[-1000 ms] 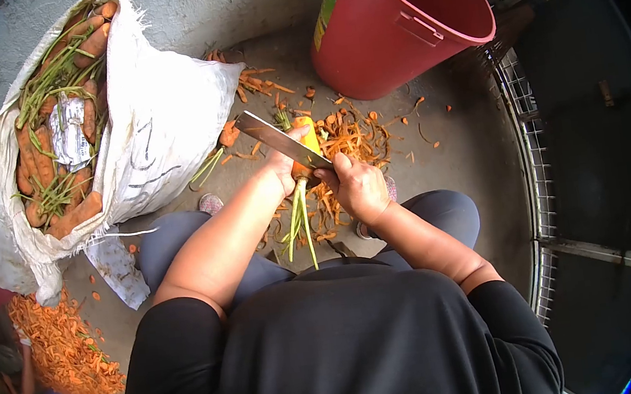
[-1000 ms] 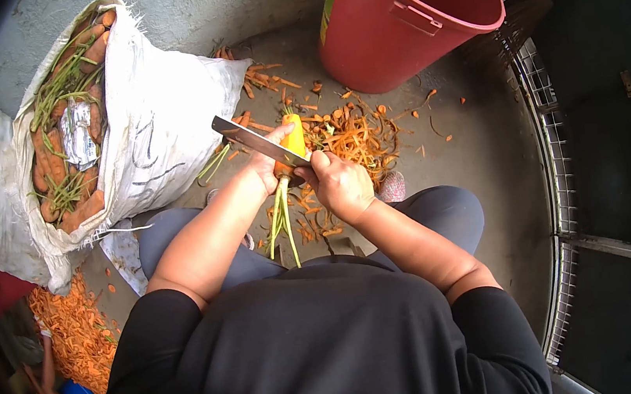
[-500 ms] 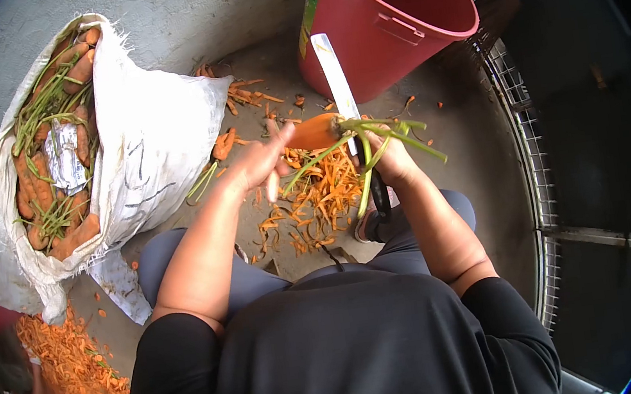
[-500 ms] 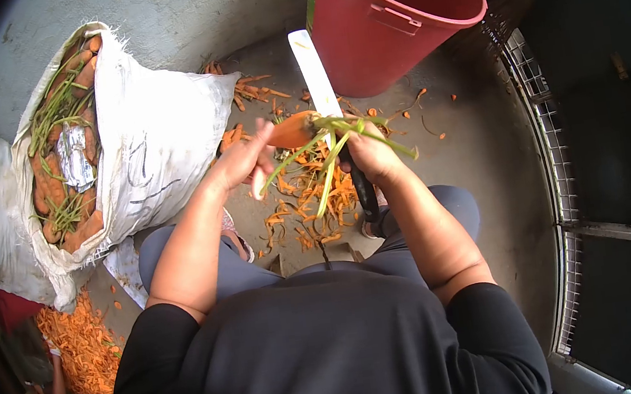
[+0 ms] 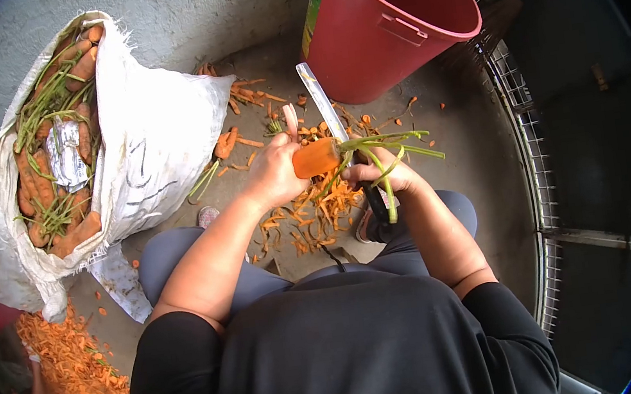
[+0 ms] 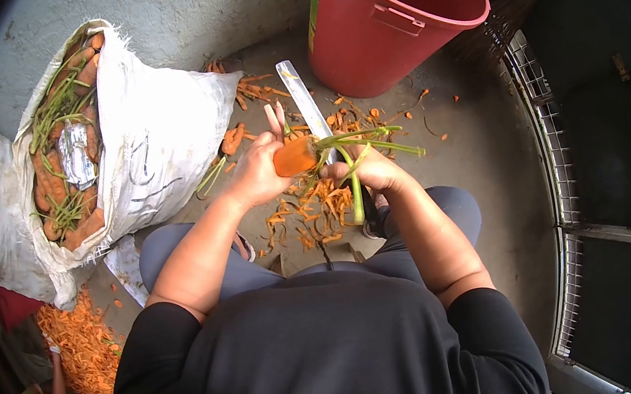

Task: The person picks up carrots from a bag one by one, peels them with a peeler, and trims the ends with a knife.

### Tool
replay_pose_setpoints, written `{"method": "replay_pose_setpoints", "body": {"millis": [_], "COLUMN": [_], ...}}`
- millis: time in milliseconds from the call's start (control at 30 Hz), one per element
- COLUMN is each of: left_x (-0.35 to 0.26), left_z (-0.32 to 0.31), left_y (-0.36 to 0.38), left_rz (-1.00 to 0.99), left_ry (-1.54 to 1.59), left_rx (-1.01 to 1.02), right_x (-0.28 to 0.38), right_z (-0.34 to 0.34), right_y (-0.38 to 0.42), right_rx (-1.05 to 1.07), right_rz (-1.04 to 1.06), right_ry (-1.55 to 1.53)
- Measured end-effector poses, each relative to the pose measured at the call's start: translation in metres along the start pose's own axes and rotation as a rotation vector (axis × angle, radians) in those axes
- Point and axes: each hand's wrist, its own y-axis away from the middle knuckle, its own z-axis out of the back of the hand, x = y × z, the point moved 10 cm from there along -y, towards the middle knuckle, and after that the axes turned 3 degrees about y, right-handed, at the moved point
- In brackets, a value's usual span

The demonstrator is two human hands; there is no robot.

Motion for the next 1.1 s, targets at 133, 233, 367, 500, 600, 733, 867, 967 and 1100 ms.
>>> {"method": "replay_pose_setpoints", "body": {"millis": [133, 233, 367, 500, 600, 733, 867, 967, 1100], "left_x": [0.000, 0.004, 0.007, 0.036, 0.041, 0.038, 0.038, 0.023, 0.038], "left_z": [-0.003, -0.009, -0.018, -0.045, -0.054, -0.033, -0.020, -0.013, -0.059], "left_y": [0.001, 0.000, 0.000, 0.012, 0.018, 0.006, 0.003, 0.001, 0.014], "left_rz": [0.013, 0.028, -0.042, 0.404, 0.481, 0.345, 0.239, 0.132, 0.426], "left_ry": [-0.031, -0.062, -0.107, 0.156, 0.228, -0.103, -0.265, -0.292, 0.428], "left_rx": [-0.023, 0.009, 0.061, 0.472, 0.523, 0.207, -0.067, -0.093, 0.547], "right_x": [0.013, 0.016, 0.011, 0.017, 0.010, 0.012, -0.002, 0.003, 0.005], "right_z": [0.003, 0.004, 0.004, -0.002, 0.000, 0.000, 0.003, 0.000, -0.008], "right_y": [-0.004, -0.004, -0.004, -0.004, -0.006, -0.004, 0.001, -0.012, -0.018], "right_rx": [-0.168, -0.251, -0.253, -0.207, -0.210, -0.320, -0.522, -0.361, -0.196], "right_rz": [0.155, -0.006, -0.029, 0.051, 0.042, 0.055, -0.106, -0.001, 0.134], "right_ry": [0.391, 0.556, 0.675, 0.799, 0.883, 0.668, 0.507, 0.405, 0.475]}}
